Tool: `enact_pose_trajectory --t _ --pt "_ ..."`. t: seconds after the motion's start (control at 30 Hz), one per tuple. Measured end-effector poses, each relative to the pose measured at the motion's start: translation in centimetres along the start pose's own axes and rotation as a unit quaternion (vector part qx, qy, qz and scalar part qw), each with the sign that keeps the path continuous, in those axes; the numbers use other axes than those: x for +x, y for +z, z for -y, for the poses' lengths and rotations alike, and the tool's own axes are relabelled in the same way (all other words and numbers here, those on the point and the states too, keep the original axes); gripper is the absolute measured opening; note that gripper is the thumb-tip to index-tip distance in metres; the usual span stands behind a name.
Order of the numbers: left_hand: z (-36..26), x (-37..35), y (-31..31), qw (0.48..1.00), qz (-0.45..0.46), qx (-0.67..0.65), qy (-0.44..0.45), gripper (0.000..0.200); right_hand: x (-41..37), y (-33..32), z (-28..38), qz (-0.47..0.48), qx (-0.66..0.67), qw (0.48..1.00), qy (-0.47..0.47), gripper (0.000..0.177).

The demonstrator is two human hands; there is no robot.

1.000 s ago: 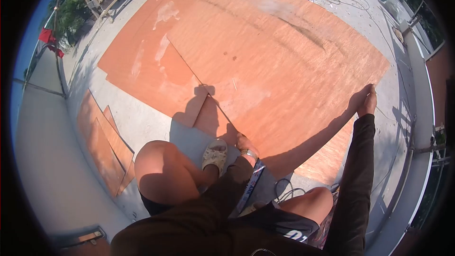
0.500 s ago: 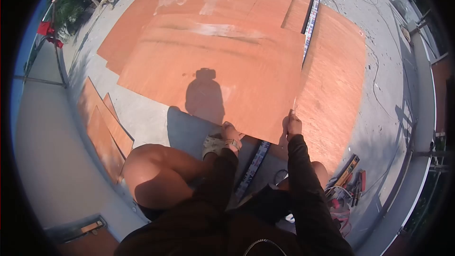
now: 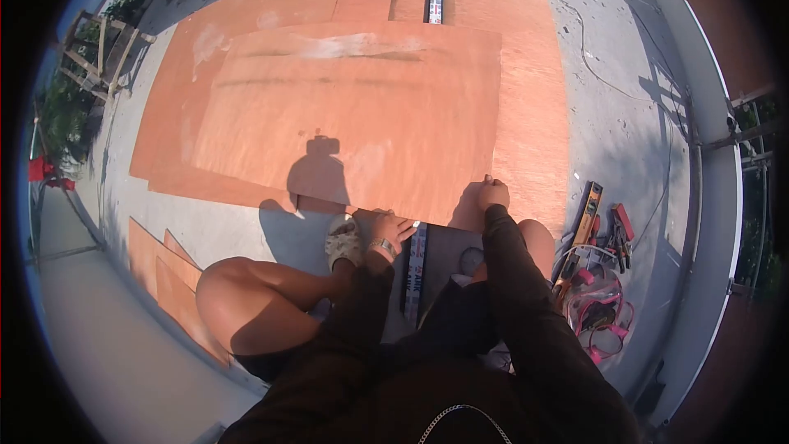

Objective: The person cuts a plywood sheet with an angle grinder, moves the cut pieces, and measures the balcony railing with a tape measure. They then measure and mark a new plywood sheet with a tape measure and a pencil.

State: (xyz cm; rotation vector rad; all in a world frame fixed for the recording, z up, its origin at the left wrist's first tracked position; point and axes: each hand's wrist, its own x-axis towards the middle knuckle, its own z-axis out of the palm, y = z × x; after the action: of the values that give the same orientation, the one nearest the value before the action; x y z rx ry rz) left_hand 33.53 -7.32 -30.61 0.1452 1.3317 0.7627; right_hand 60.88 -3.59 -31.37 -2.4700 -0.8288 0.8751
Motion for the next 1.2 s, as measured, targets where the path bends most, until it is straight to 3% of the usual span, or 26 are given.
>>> enact_pose_trajectory --t 0.13,0.37,0.63,0.7,0.77,0.83,0.87,0.93,0.97,1.03,1.1,1.13,1.2 --pt "0.3 2.3 -0.4 0.999 -0.017 -0.026 -0.023 0.032 1.5 0.0 -0.5 -0.002 0.043 0.998 -0.034 0.046" --pt "-1.2 2.5 -0.1 0.998 -0.043 0.038 -0.015 0.027 1.3 -0.6 1.7 -0.019 0.089 0.994 -0.058 0.043" --pt "-2.2 -0.2 -0.9 0.998 -0.034 0.048 -0.010 0.023 1.1 1.3 1.5 0.002 0.149 0.988 -0.040 0.044" --pt "-2.5 1.0 -1.4 0.999 -0.051 0.014 0.008 0.024 0.7 0.3 3.0 0.060 0.206 0.976 -0.034 0.042" --pt "-3.3 2.8 -2.7 0.998 -0.054 -0.008 0.013 0.027 -1.0 -1.5 4.8 0.085 0.184 0.979 0.003 0.039" --pt "-4.2 5.1 -4.5 0.997 -0.075 0.004 0.005 0.023 -1.1 -1.9 5.5 0.066 0.140 0.986 -0.058 0.039" --pt "-4.7 4.2 -3.3 0.994 -0.099 0.034 0.000 0.021 -1.8 -2.8 6.4 0.000 0.174 0.984 -0.046 0.041" --pt "-5.1 6.5 -6.0 0.987 -0.051 0.132 -0.072 0.028 -5.7 -9.4 8.5 -0.062 0.257 0.961 -0.085 0.035" --pt "-5.3 7.7 -7.6 0.976 -0.025 0.186 -0.111 0.032 -7.1 -11.9 8.4 -0.132 0.285 0.937 -0.156 0.029" --pt "-5.3 7.3 -7.7 0.961 -0.040 0.240 -0.133 0.036 -11.1 -17.3 6.1 -0.172 0.354 0.889 -0.235 0.023" --pt "-5.6 4.1 -4.0 0.943 -0.084 0.303 -0.106 0.050 -14.8 -20.7 -0.1 -0.188 0.331 0.894 -0.236 0.020" --pt "-5.9 3.9 -2.8 0.936 -0.083 0.325 -0.108 0.050 -17.0 -22.5 -4.1 -0.115 0.339 0.916 -0.179 0.019" --pt "-6.7 3.4 -1.6 0.871 0.043 0.470 -0.135 0.057 -21.4 -24.6 -12.9 -0.067 0.395 0.916 -0.024 0.022"
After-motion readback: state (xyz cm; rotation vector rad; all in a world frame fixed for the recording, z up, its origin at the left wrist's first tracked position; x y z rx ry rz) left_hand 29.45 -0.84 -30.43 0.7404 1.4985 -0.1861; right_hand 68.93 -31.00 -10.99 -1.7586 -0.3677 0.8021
